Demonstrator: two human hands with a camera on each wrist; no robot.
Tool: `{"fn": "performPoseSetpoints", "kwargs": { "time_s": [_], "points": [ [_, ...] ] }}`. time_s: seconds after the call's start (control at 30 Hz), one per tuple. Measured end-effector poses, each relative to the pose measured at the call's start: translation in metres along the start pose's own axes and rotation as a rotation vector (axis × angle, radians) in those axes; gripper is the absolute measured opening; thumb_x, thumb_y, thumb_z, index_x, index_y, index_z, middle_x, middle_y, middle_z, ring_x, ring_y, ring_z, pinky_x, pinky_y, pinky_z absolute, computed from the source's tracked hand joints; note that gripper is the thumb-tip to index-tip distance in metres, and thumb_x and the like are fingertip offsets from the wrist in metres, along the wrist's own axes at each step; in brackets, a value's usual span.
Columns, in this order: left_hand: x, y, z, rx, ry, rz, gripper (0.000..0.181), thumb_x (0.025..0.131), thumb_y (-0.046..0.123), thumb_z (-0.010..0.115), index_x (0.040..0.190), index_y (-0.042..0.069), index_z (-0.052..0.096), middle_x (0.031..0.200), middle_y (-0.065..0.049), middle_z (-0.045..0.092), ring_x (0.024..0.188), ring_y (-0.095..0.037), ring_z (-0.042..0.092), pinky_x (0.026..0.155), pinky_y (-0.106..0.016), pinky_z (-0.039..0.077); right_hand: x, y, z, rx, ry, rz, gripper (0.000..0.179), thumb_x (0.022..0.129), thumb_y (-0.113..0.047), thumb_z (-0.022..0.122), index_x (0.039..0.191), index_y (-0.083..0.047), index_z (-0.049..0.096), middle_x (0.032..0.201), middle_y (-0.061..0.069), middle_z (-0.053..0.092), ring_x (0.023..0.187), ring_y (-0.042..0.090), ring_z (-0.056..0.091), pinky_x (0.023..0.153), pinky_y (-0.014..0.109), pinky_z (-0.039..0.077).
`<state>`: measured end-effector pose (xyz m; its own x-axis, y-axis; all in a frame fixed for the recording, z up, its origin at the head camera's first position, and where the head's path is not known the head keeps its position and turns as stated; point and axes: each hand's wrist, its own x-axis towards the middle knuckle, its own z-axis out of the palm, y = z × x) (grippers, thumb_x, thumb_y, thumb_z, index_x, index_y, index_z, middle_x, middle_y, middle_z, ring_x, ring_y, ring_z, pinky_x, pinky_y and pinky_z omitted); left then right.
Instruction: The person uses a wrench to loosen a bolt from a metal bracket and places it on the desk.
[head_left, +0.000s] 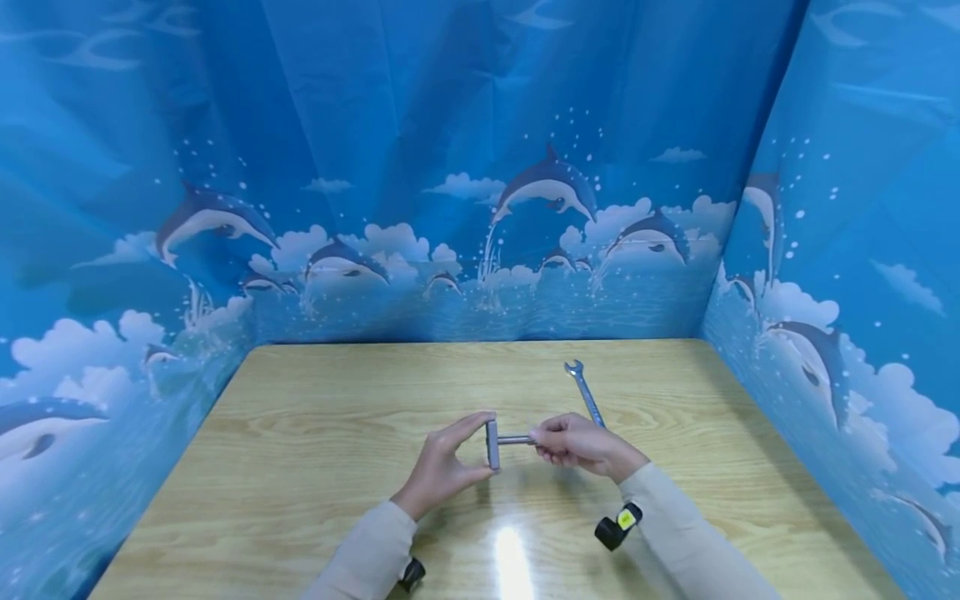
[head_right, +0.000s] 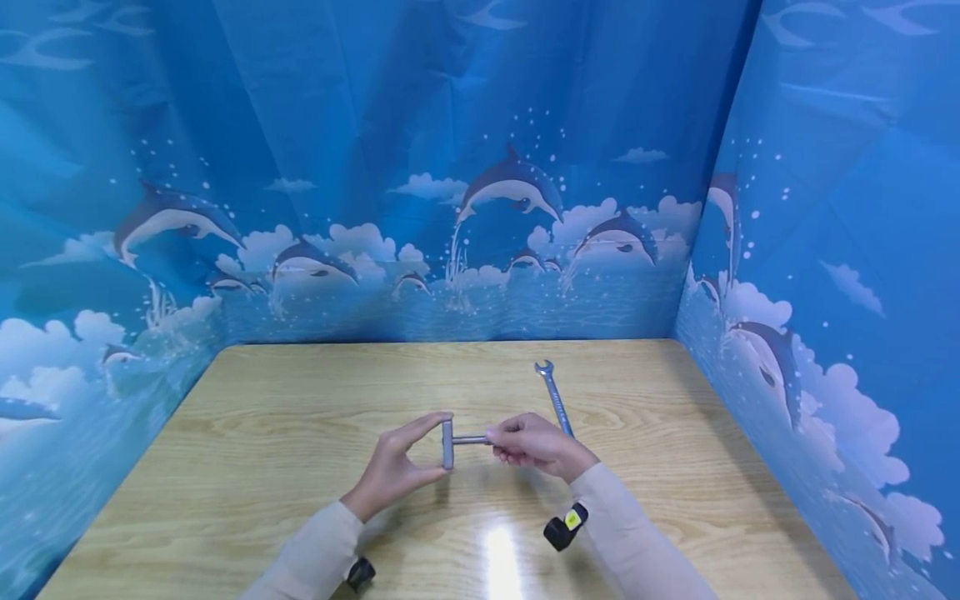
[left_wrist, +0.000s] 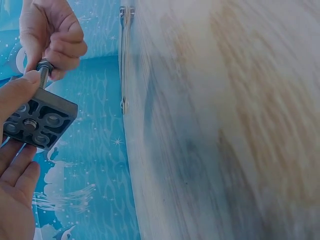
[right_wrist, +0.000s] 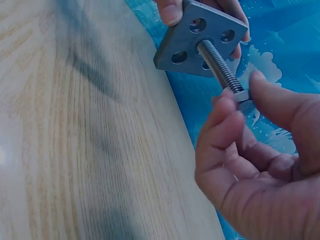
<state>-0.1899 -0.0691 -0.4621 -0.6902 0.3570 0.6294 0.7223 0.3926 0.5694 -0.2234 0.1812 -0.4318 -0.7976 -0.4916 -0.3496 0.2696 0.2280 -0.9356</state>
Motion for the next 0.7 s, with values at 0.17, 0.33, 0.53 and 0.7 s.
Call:
{"fn": "performPoseSetpoints", "kwargs": {
  "time_s": [0.17,0.33,0.53,0.7],
  "points": [
    [0.0,0.0009,0.0001,-0.02,0.0,-0.042,0.076,0.061,0.007,0.089,0.13,0.009,0.057,0.132,-0.006,0.059,0.121,-0.022,0.057,0.103,-0.033,0.047,0.0,0.0045,0.0038,-0.084,0.155,-0.133,0.035,0.082,-0.007,0.074,0.112,0.007,0.061,0.097,0.007,0.063,0.087,0.018,0.058,0.077,0.027,0.055],
    [0.003,0.0025,-0.0016,-0.04,0.006,-0.093,0.076,0.062,0.007,0.089,0.131,0.014,0.057,0.132,-0.004,0.059,0.122,-0.021,0.056,0.104,-0.034,0.046,0.0007,0.0044,0.0091,-0.127,0.256,-0.202,0.034,0.08,-0.006,0.076,0.111,0.003,0.065,0.103,0.011,0.064,0.089,0.019,0.059,0.076,0.026,0.056],
    [0.0048,0.003,-0.0029,-0.04,-0.008,-0.097,0.075,0.064,0.008,0.088,0.132,0.016,0.057,0.133,-0.002,0.059,0.123,-0.019,0.056,0.104,-0.034,0.046,-0.0005,0.004,0.0096,-0.106,0.255,-0.2,0.035,0.079,-0.007,0.077,0.111,0.002,0.065,0.105,0.011,0.064,0.09,0.019,0.06,0.078,0.027,0.057],
    [0.0037,0.0023,-0.0023,-0.036,-0.009,-0.111,0.075,0.063,0.007,0.088,0.131,0.017,0.057,0.133,-0.001,0.059,0.122,-0.018,0.056,0.104,-0.033,0.046,-0.001,0.0069,0.0073,-0.1,0.169,-0.176,0.046,0.086,-0.011,0.072,0.128,-0.001,0.058,0.122,0.016,0.06,0.104,0.022,0.06,0.09,0.033,0.055]
  ]
}}
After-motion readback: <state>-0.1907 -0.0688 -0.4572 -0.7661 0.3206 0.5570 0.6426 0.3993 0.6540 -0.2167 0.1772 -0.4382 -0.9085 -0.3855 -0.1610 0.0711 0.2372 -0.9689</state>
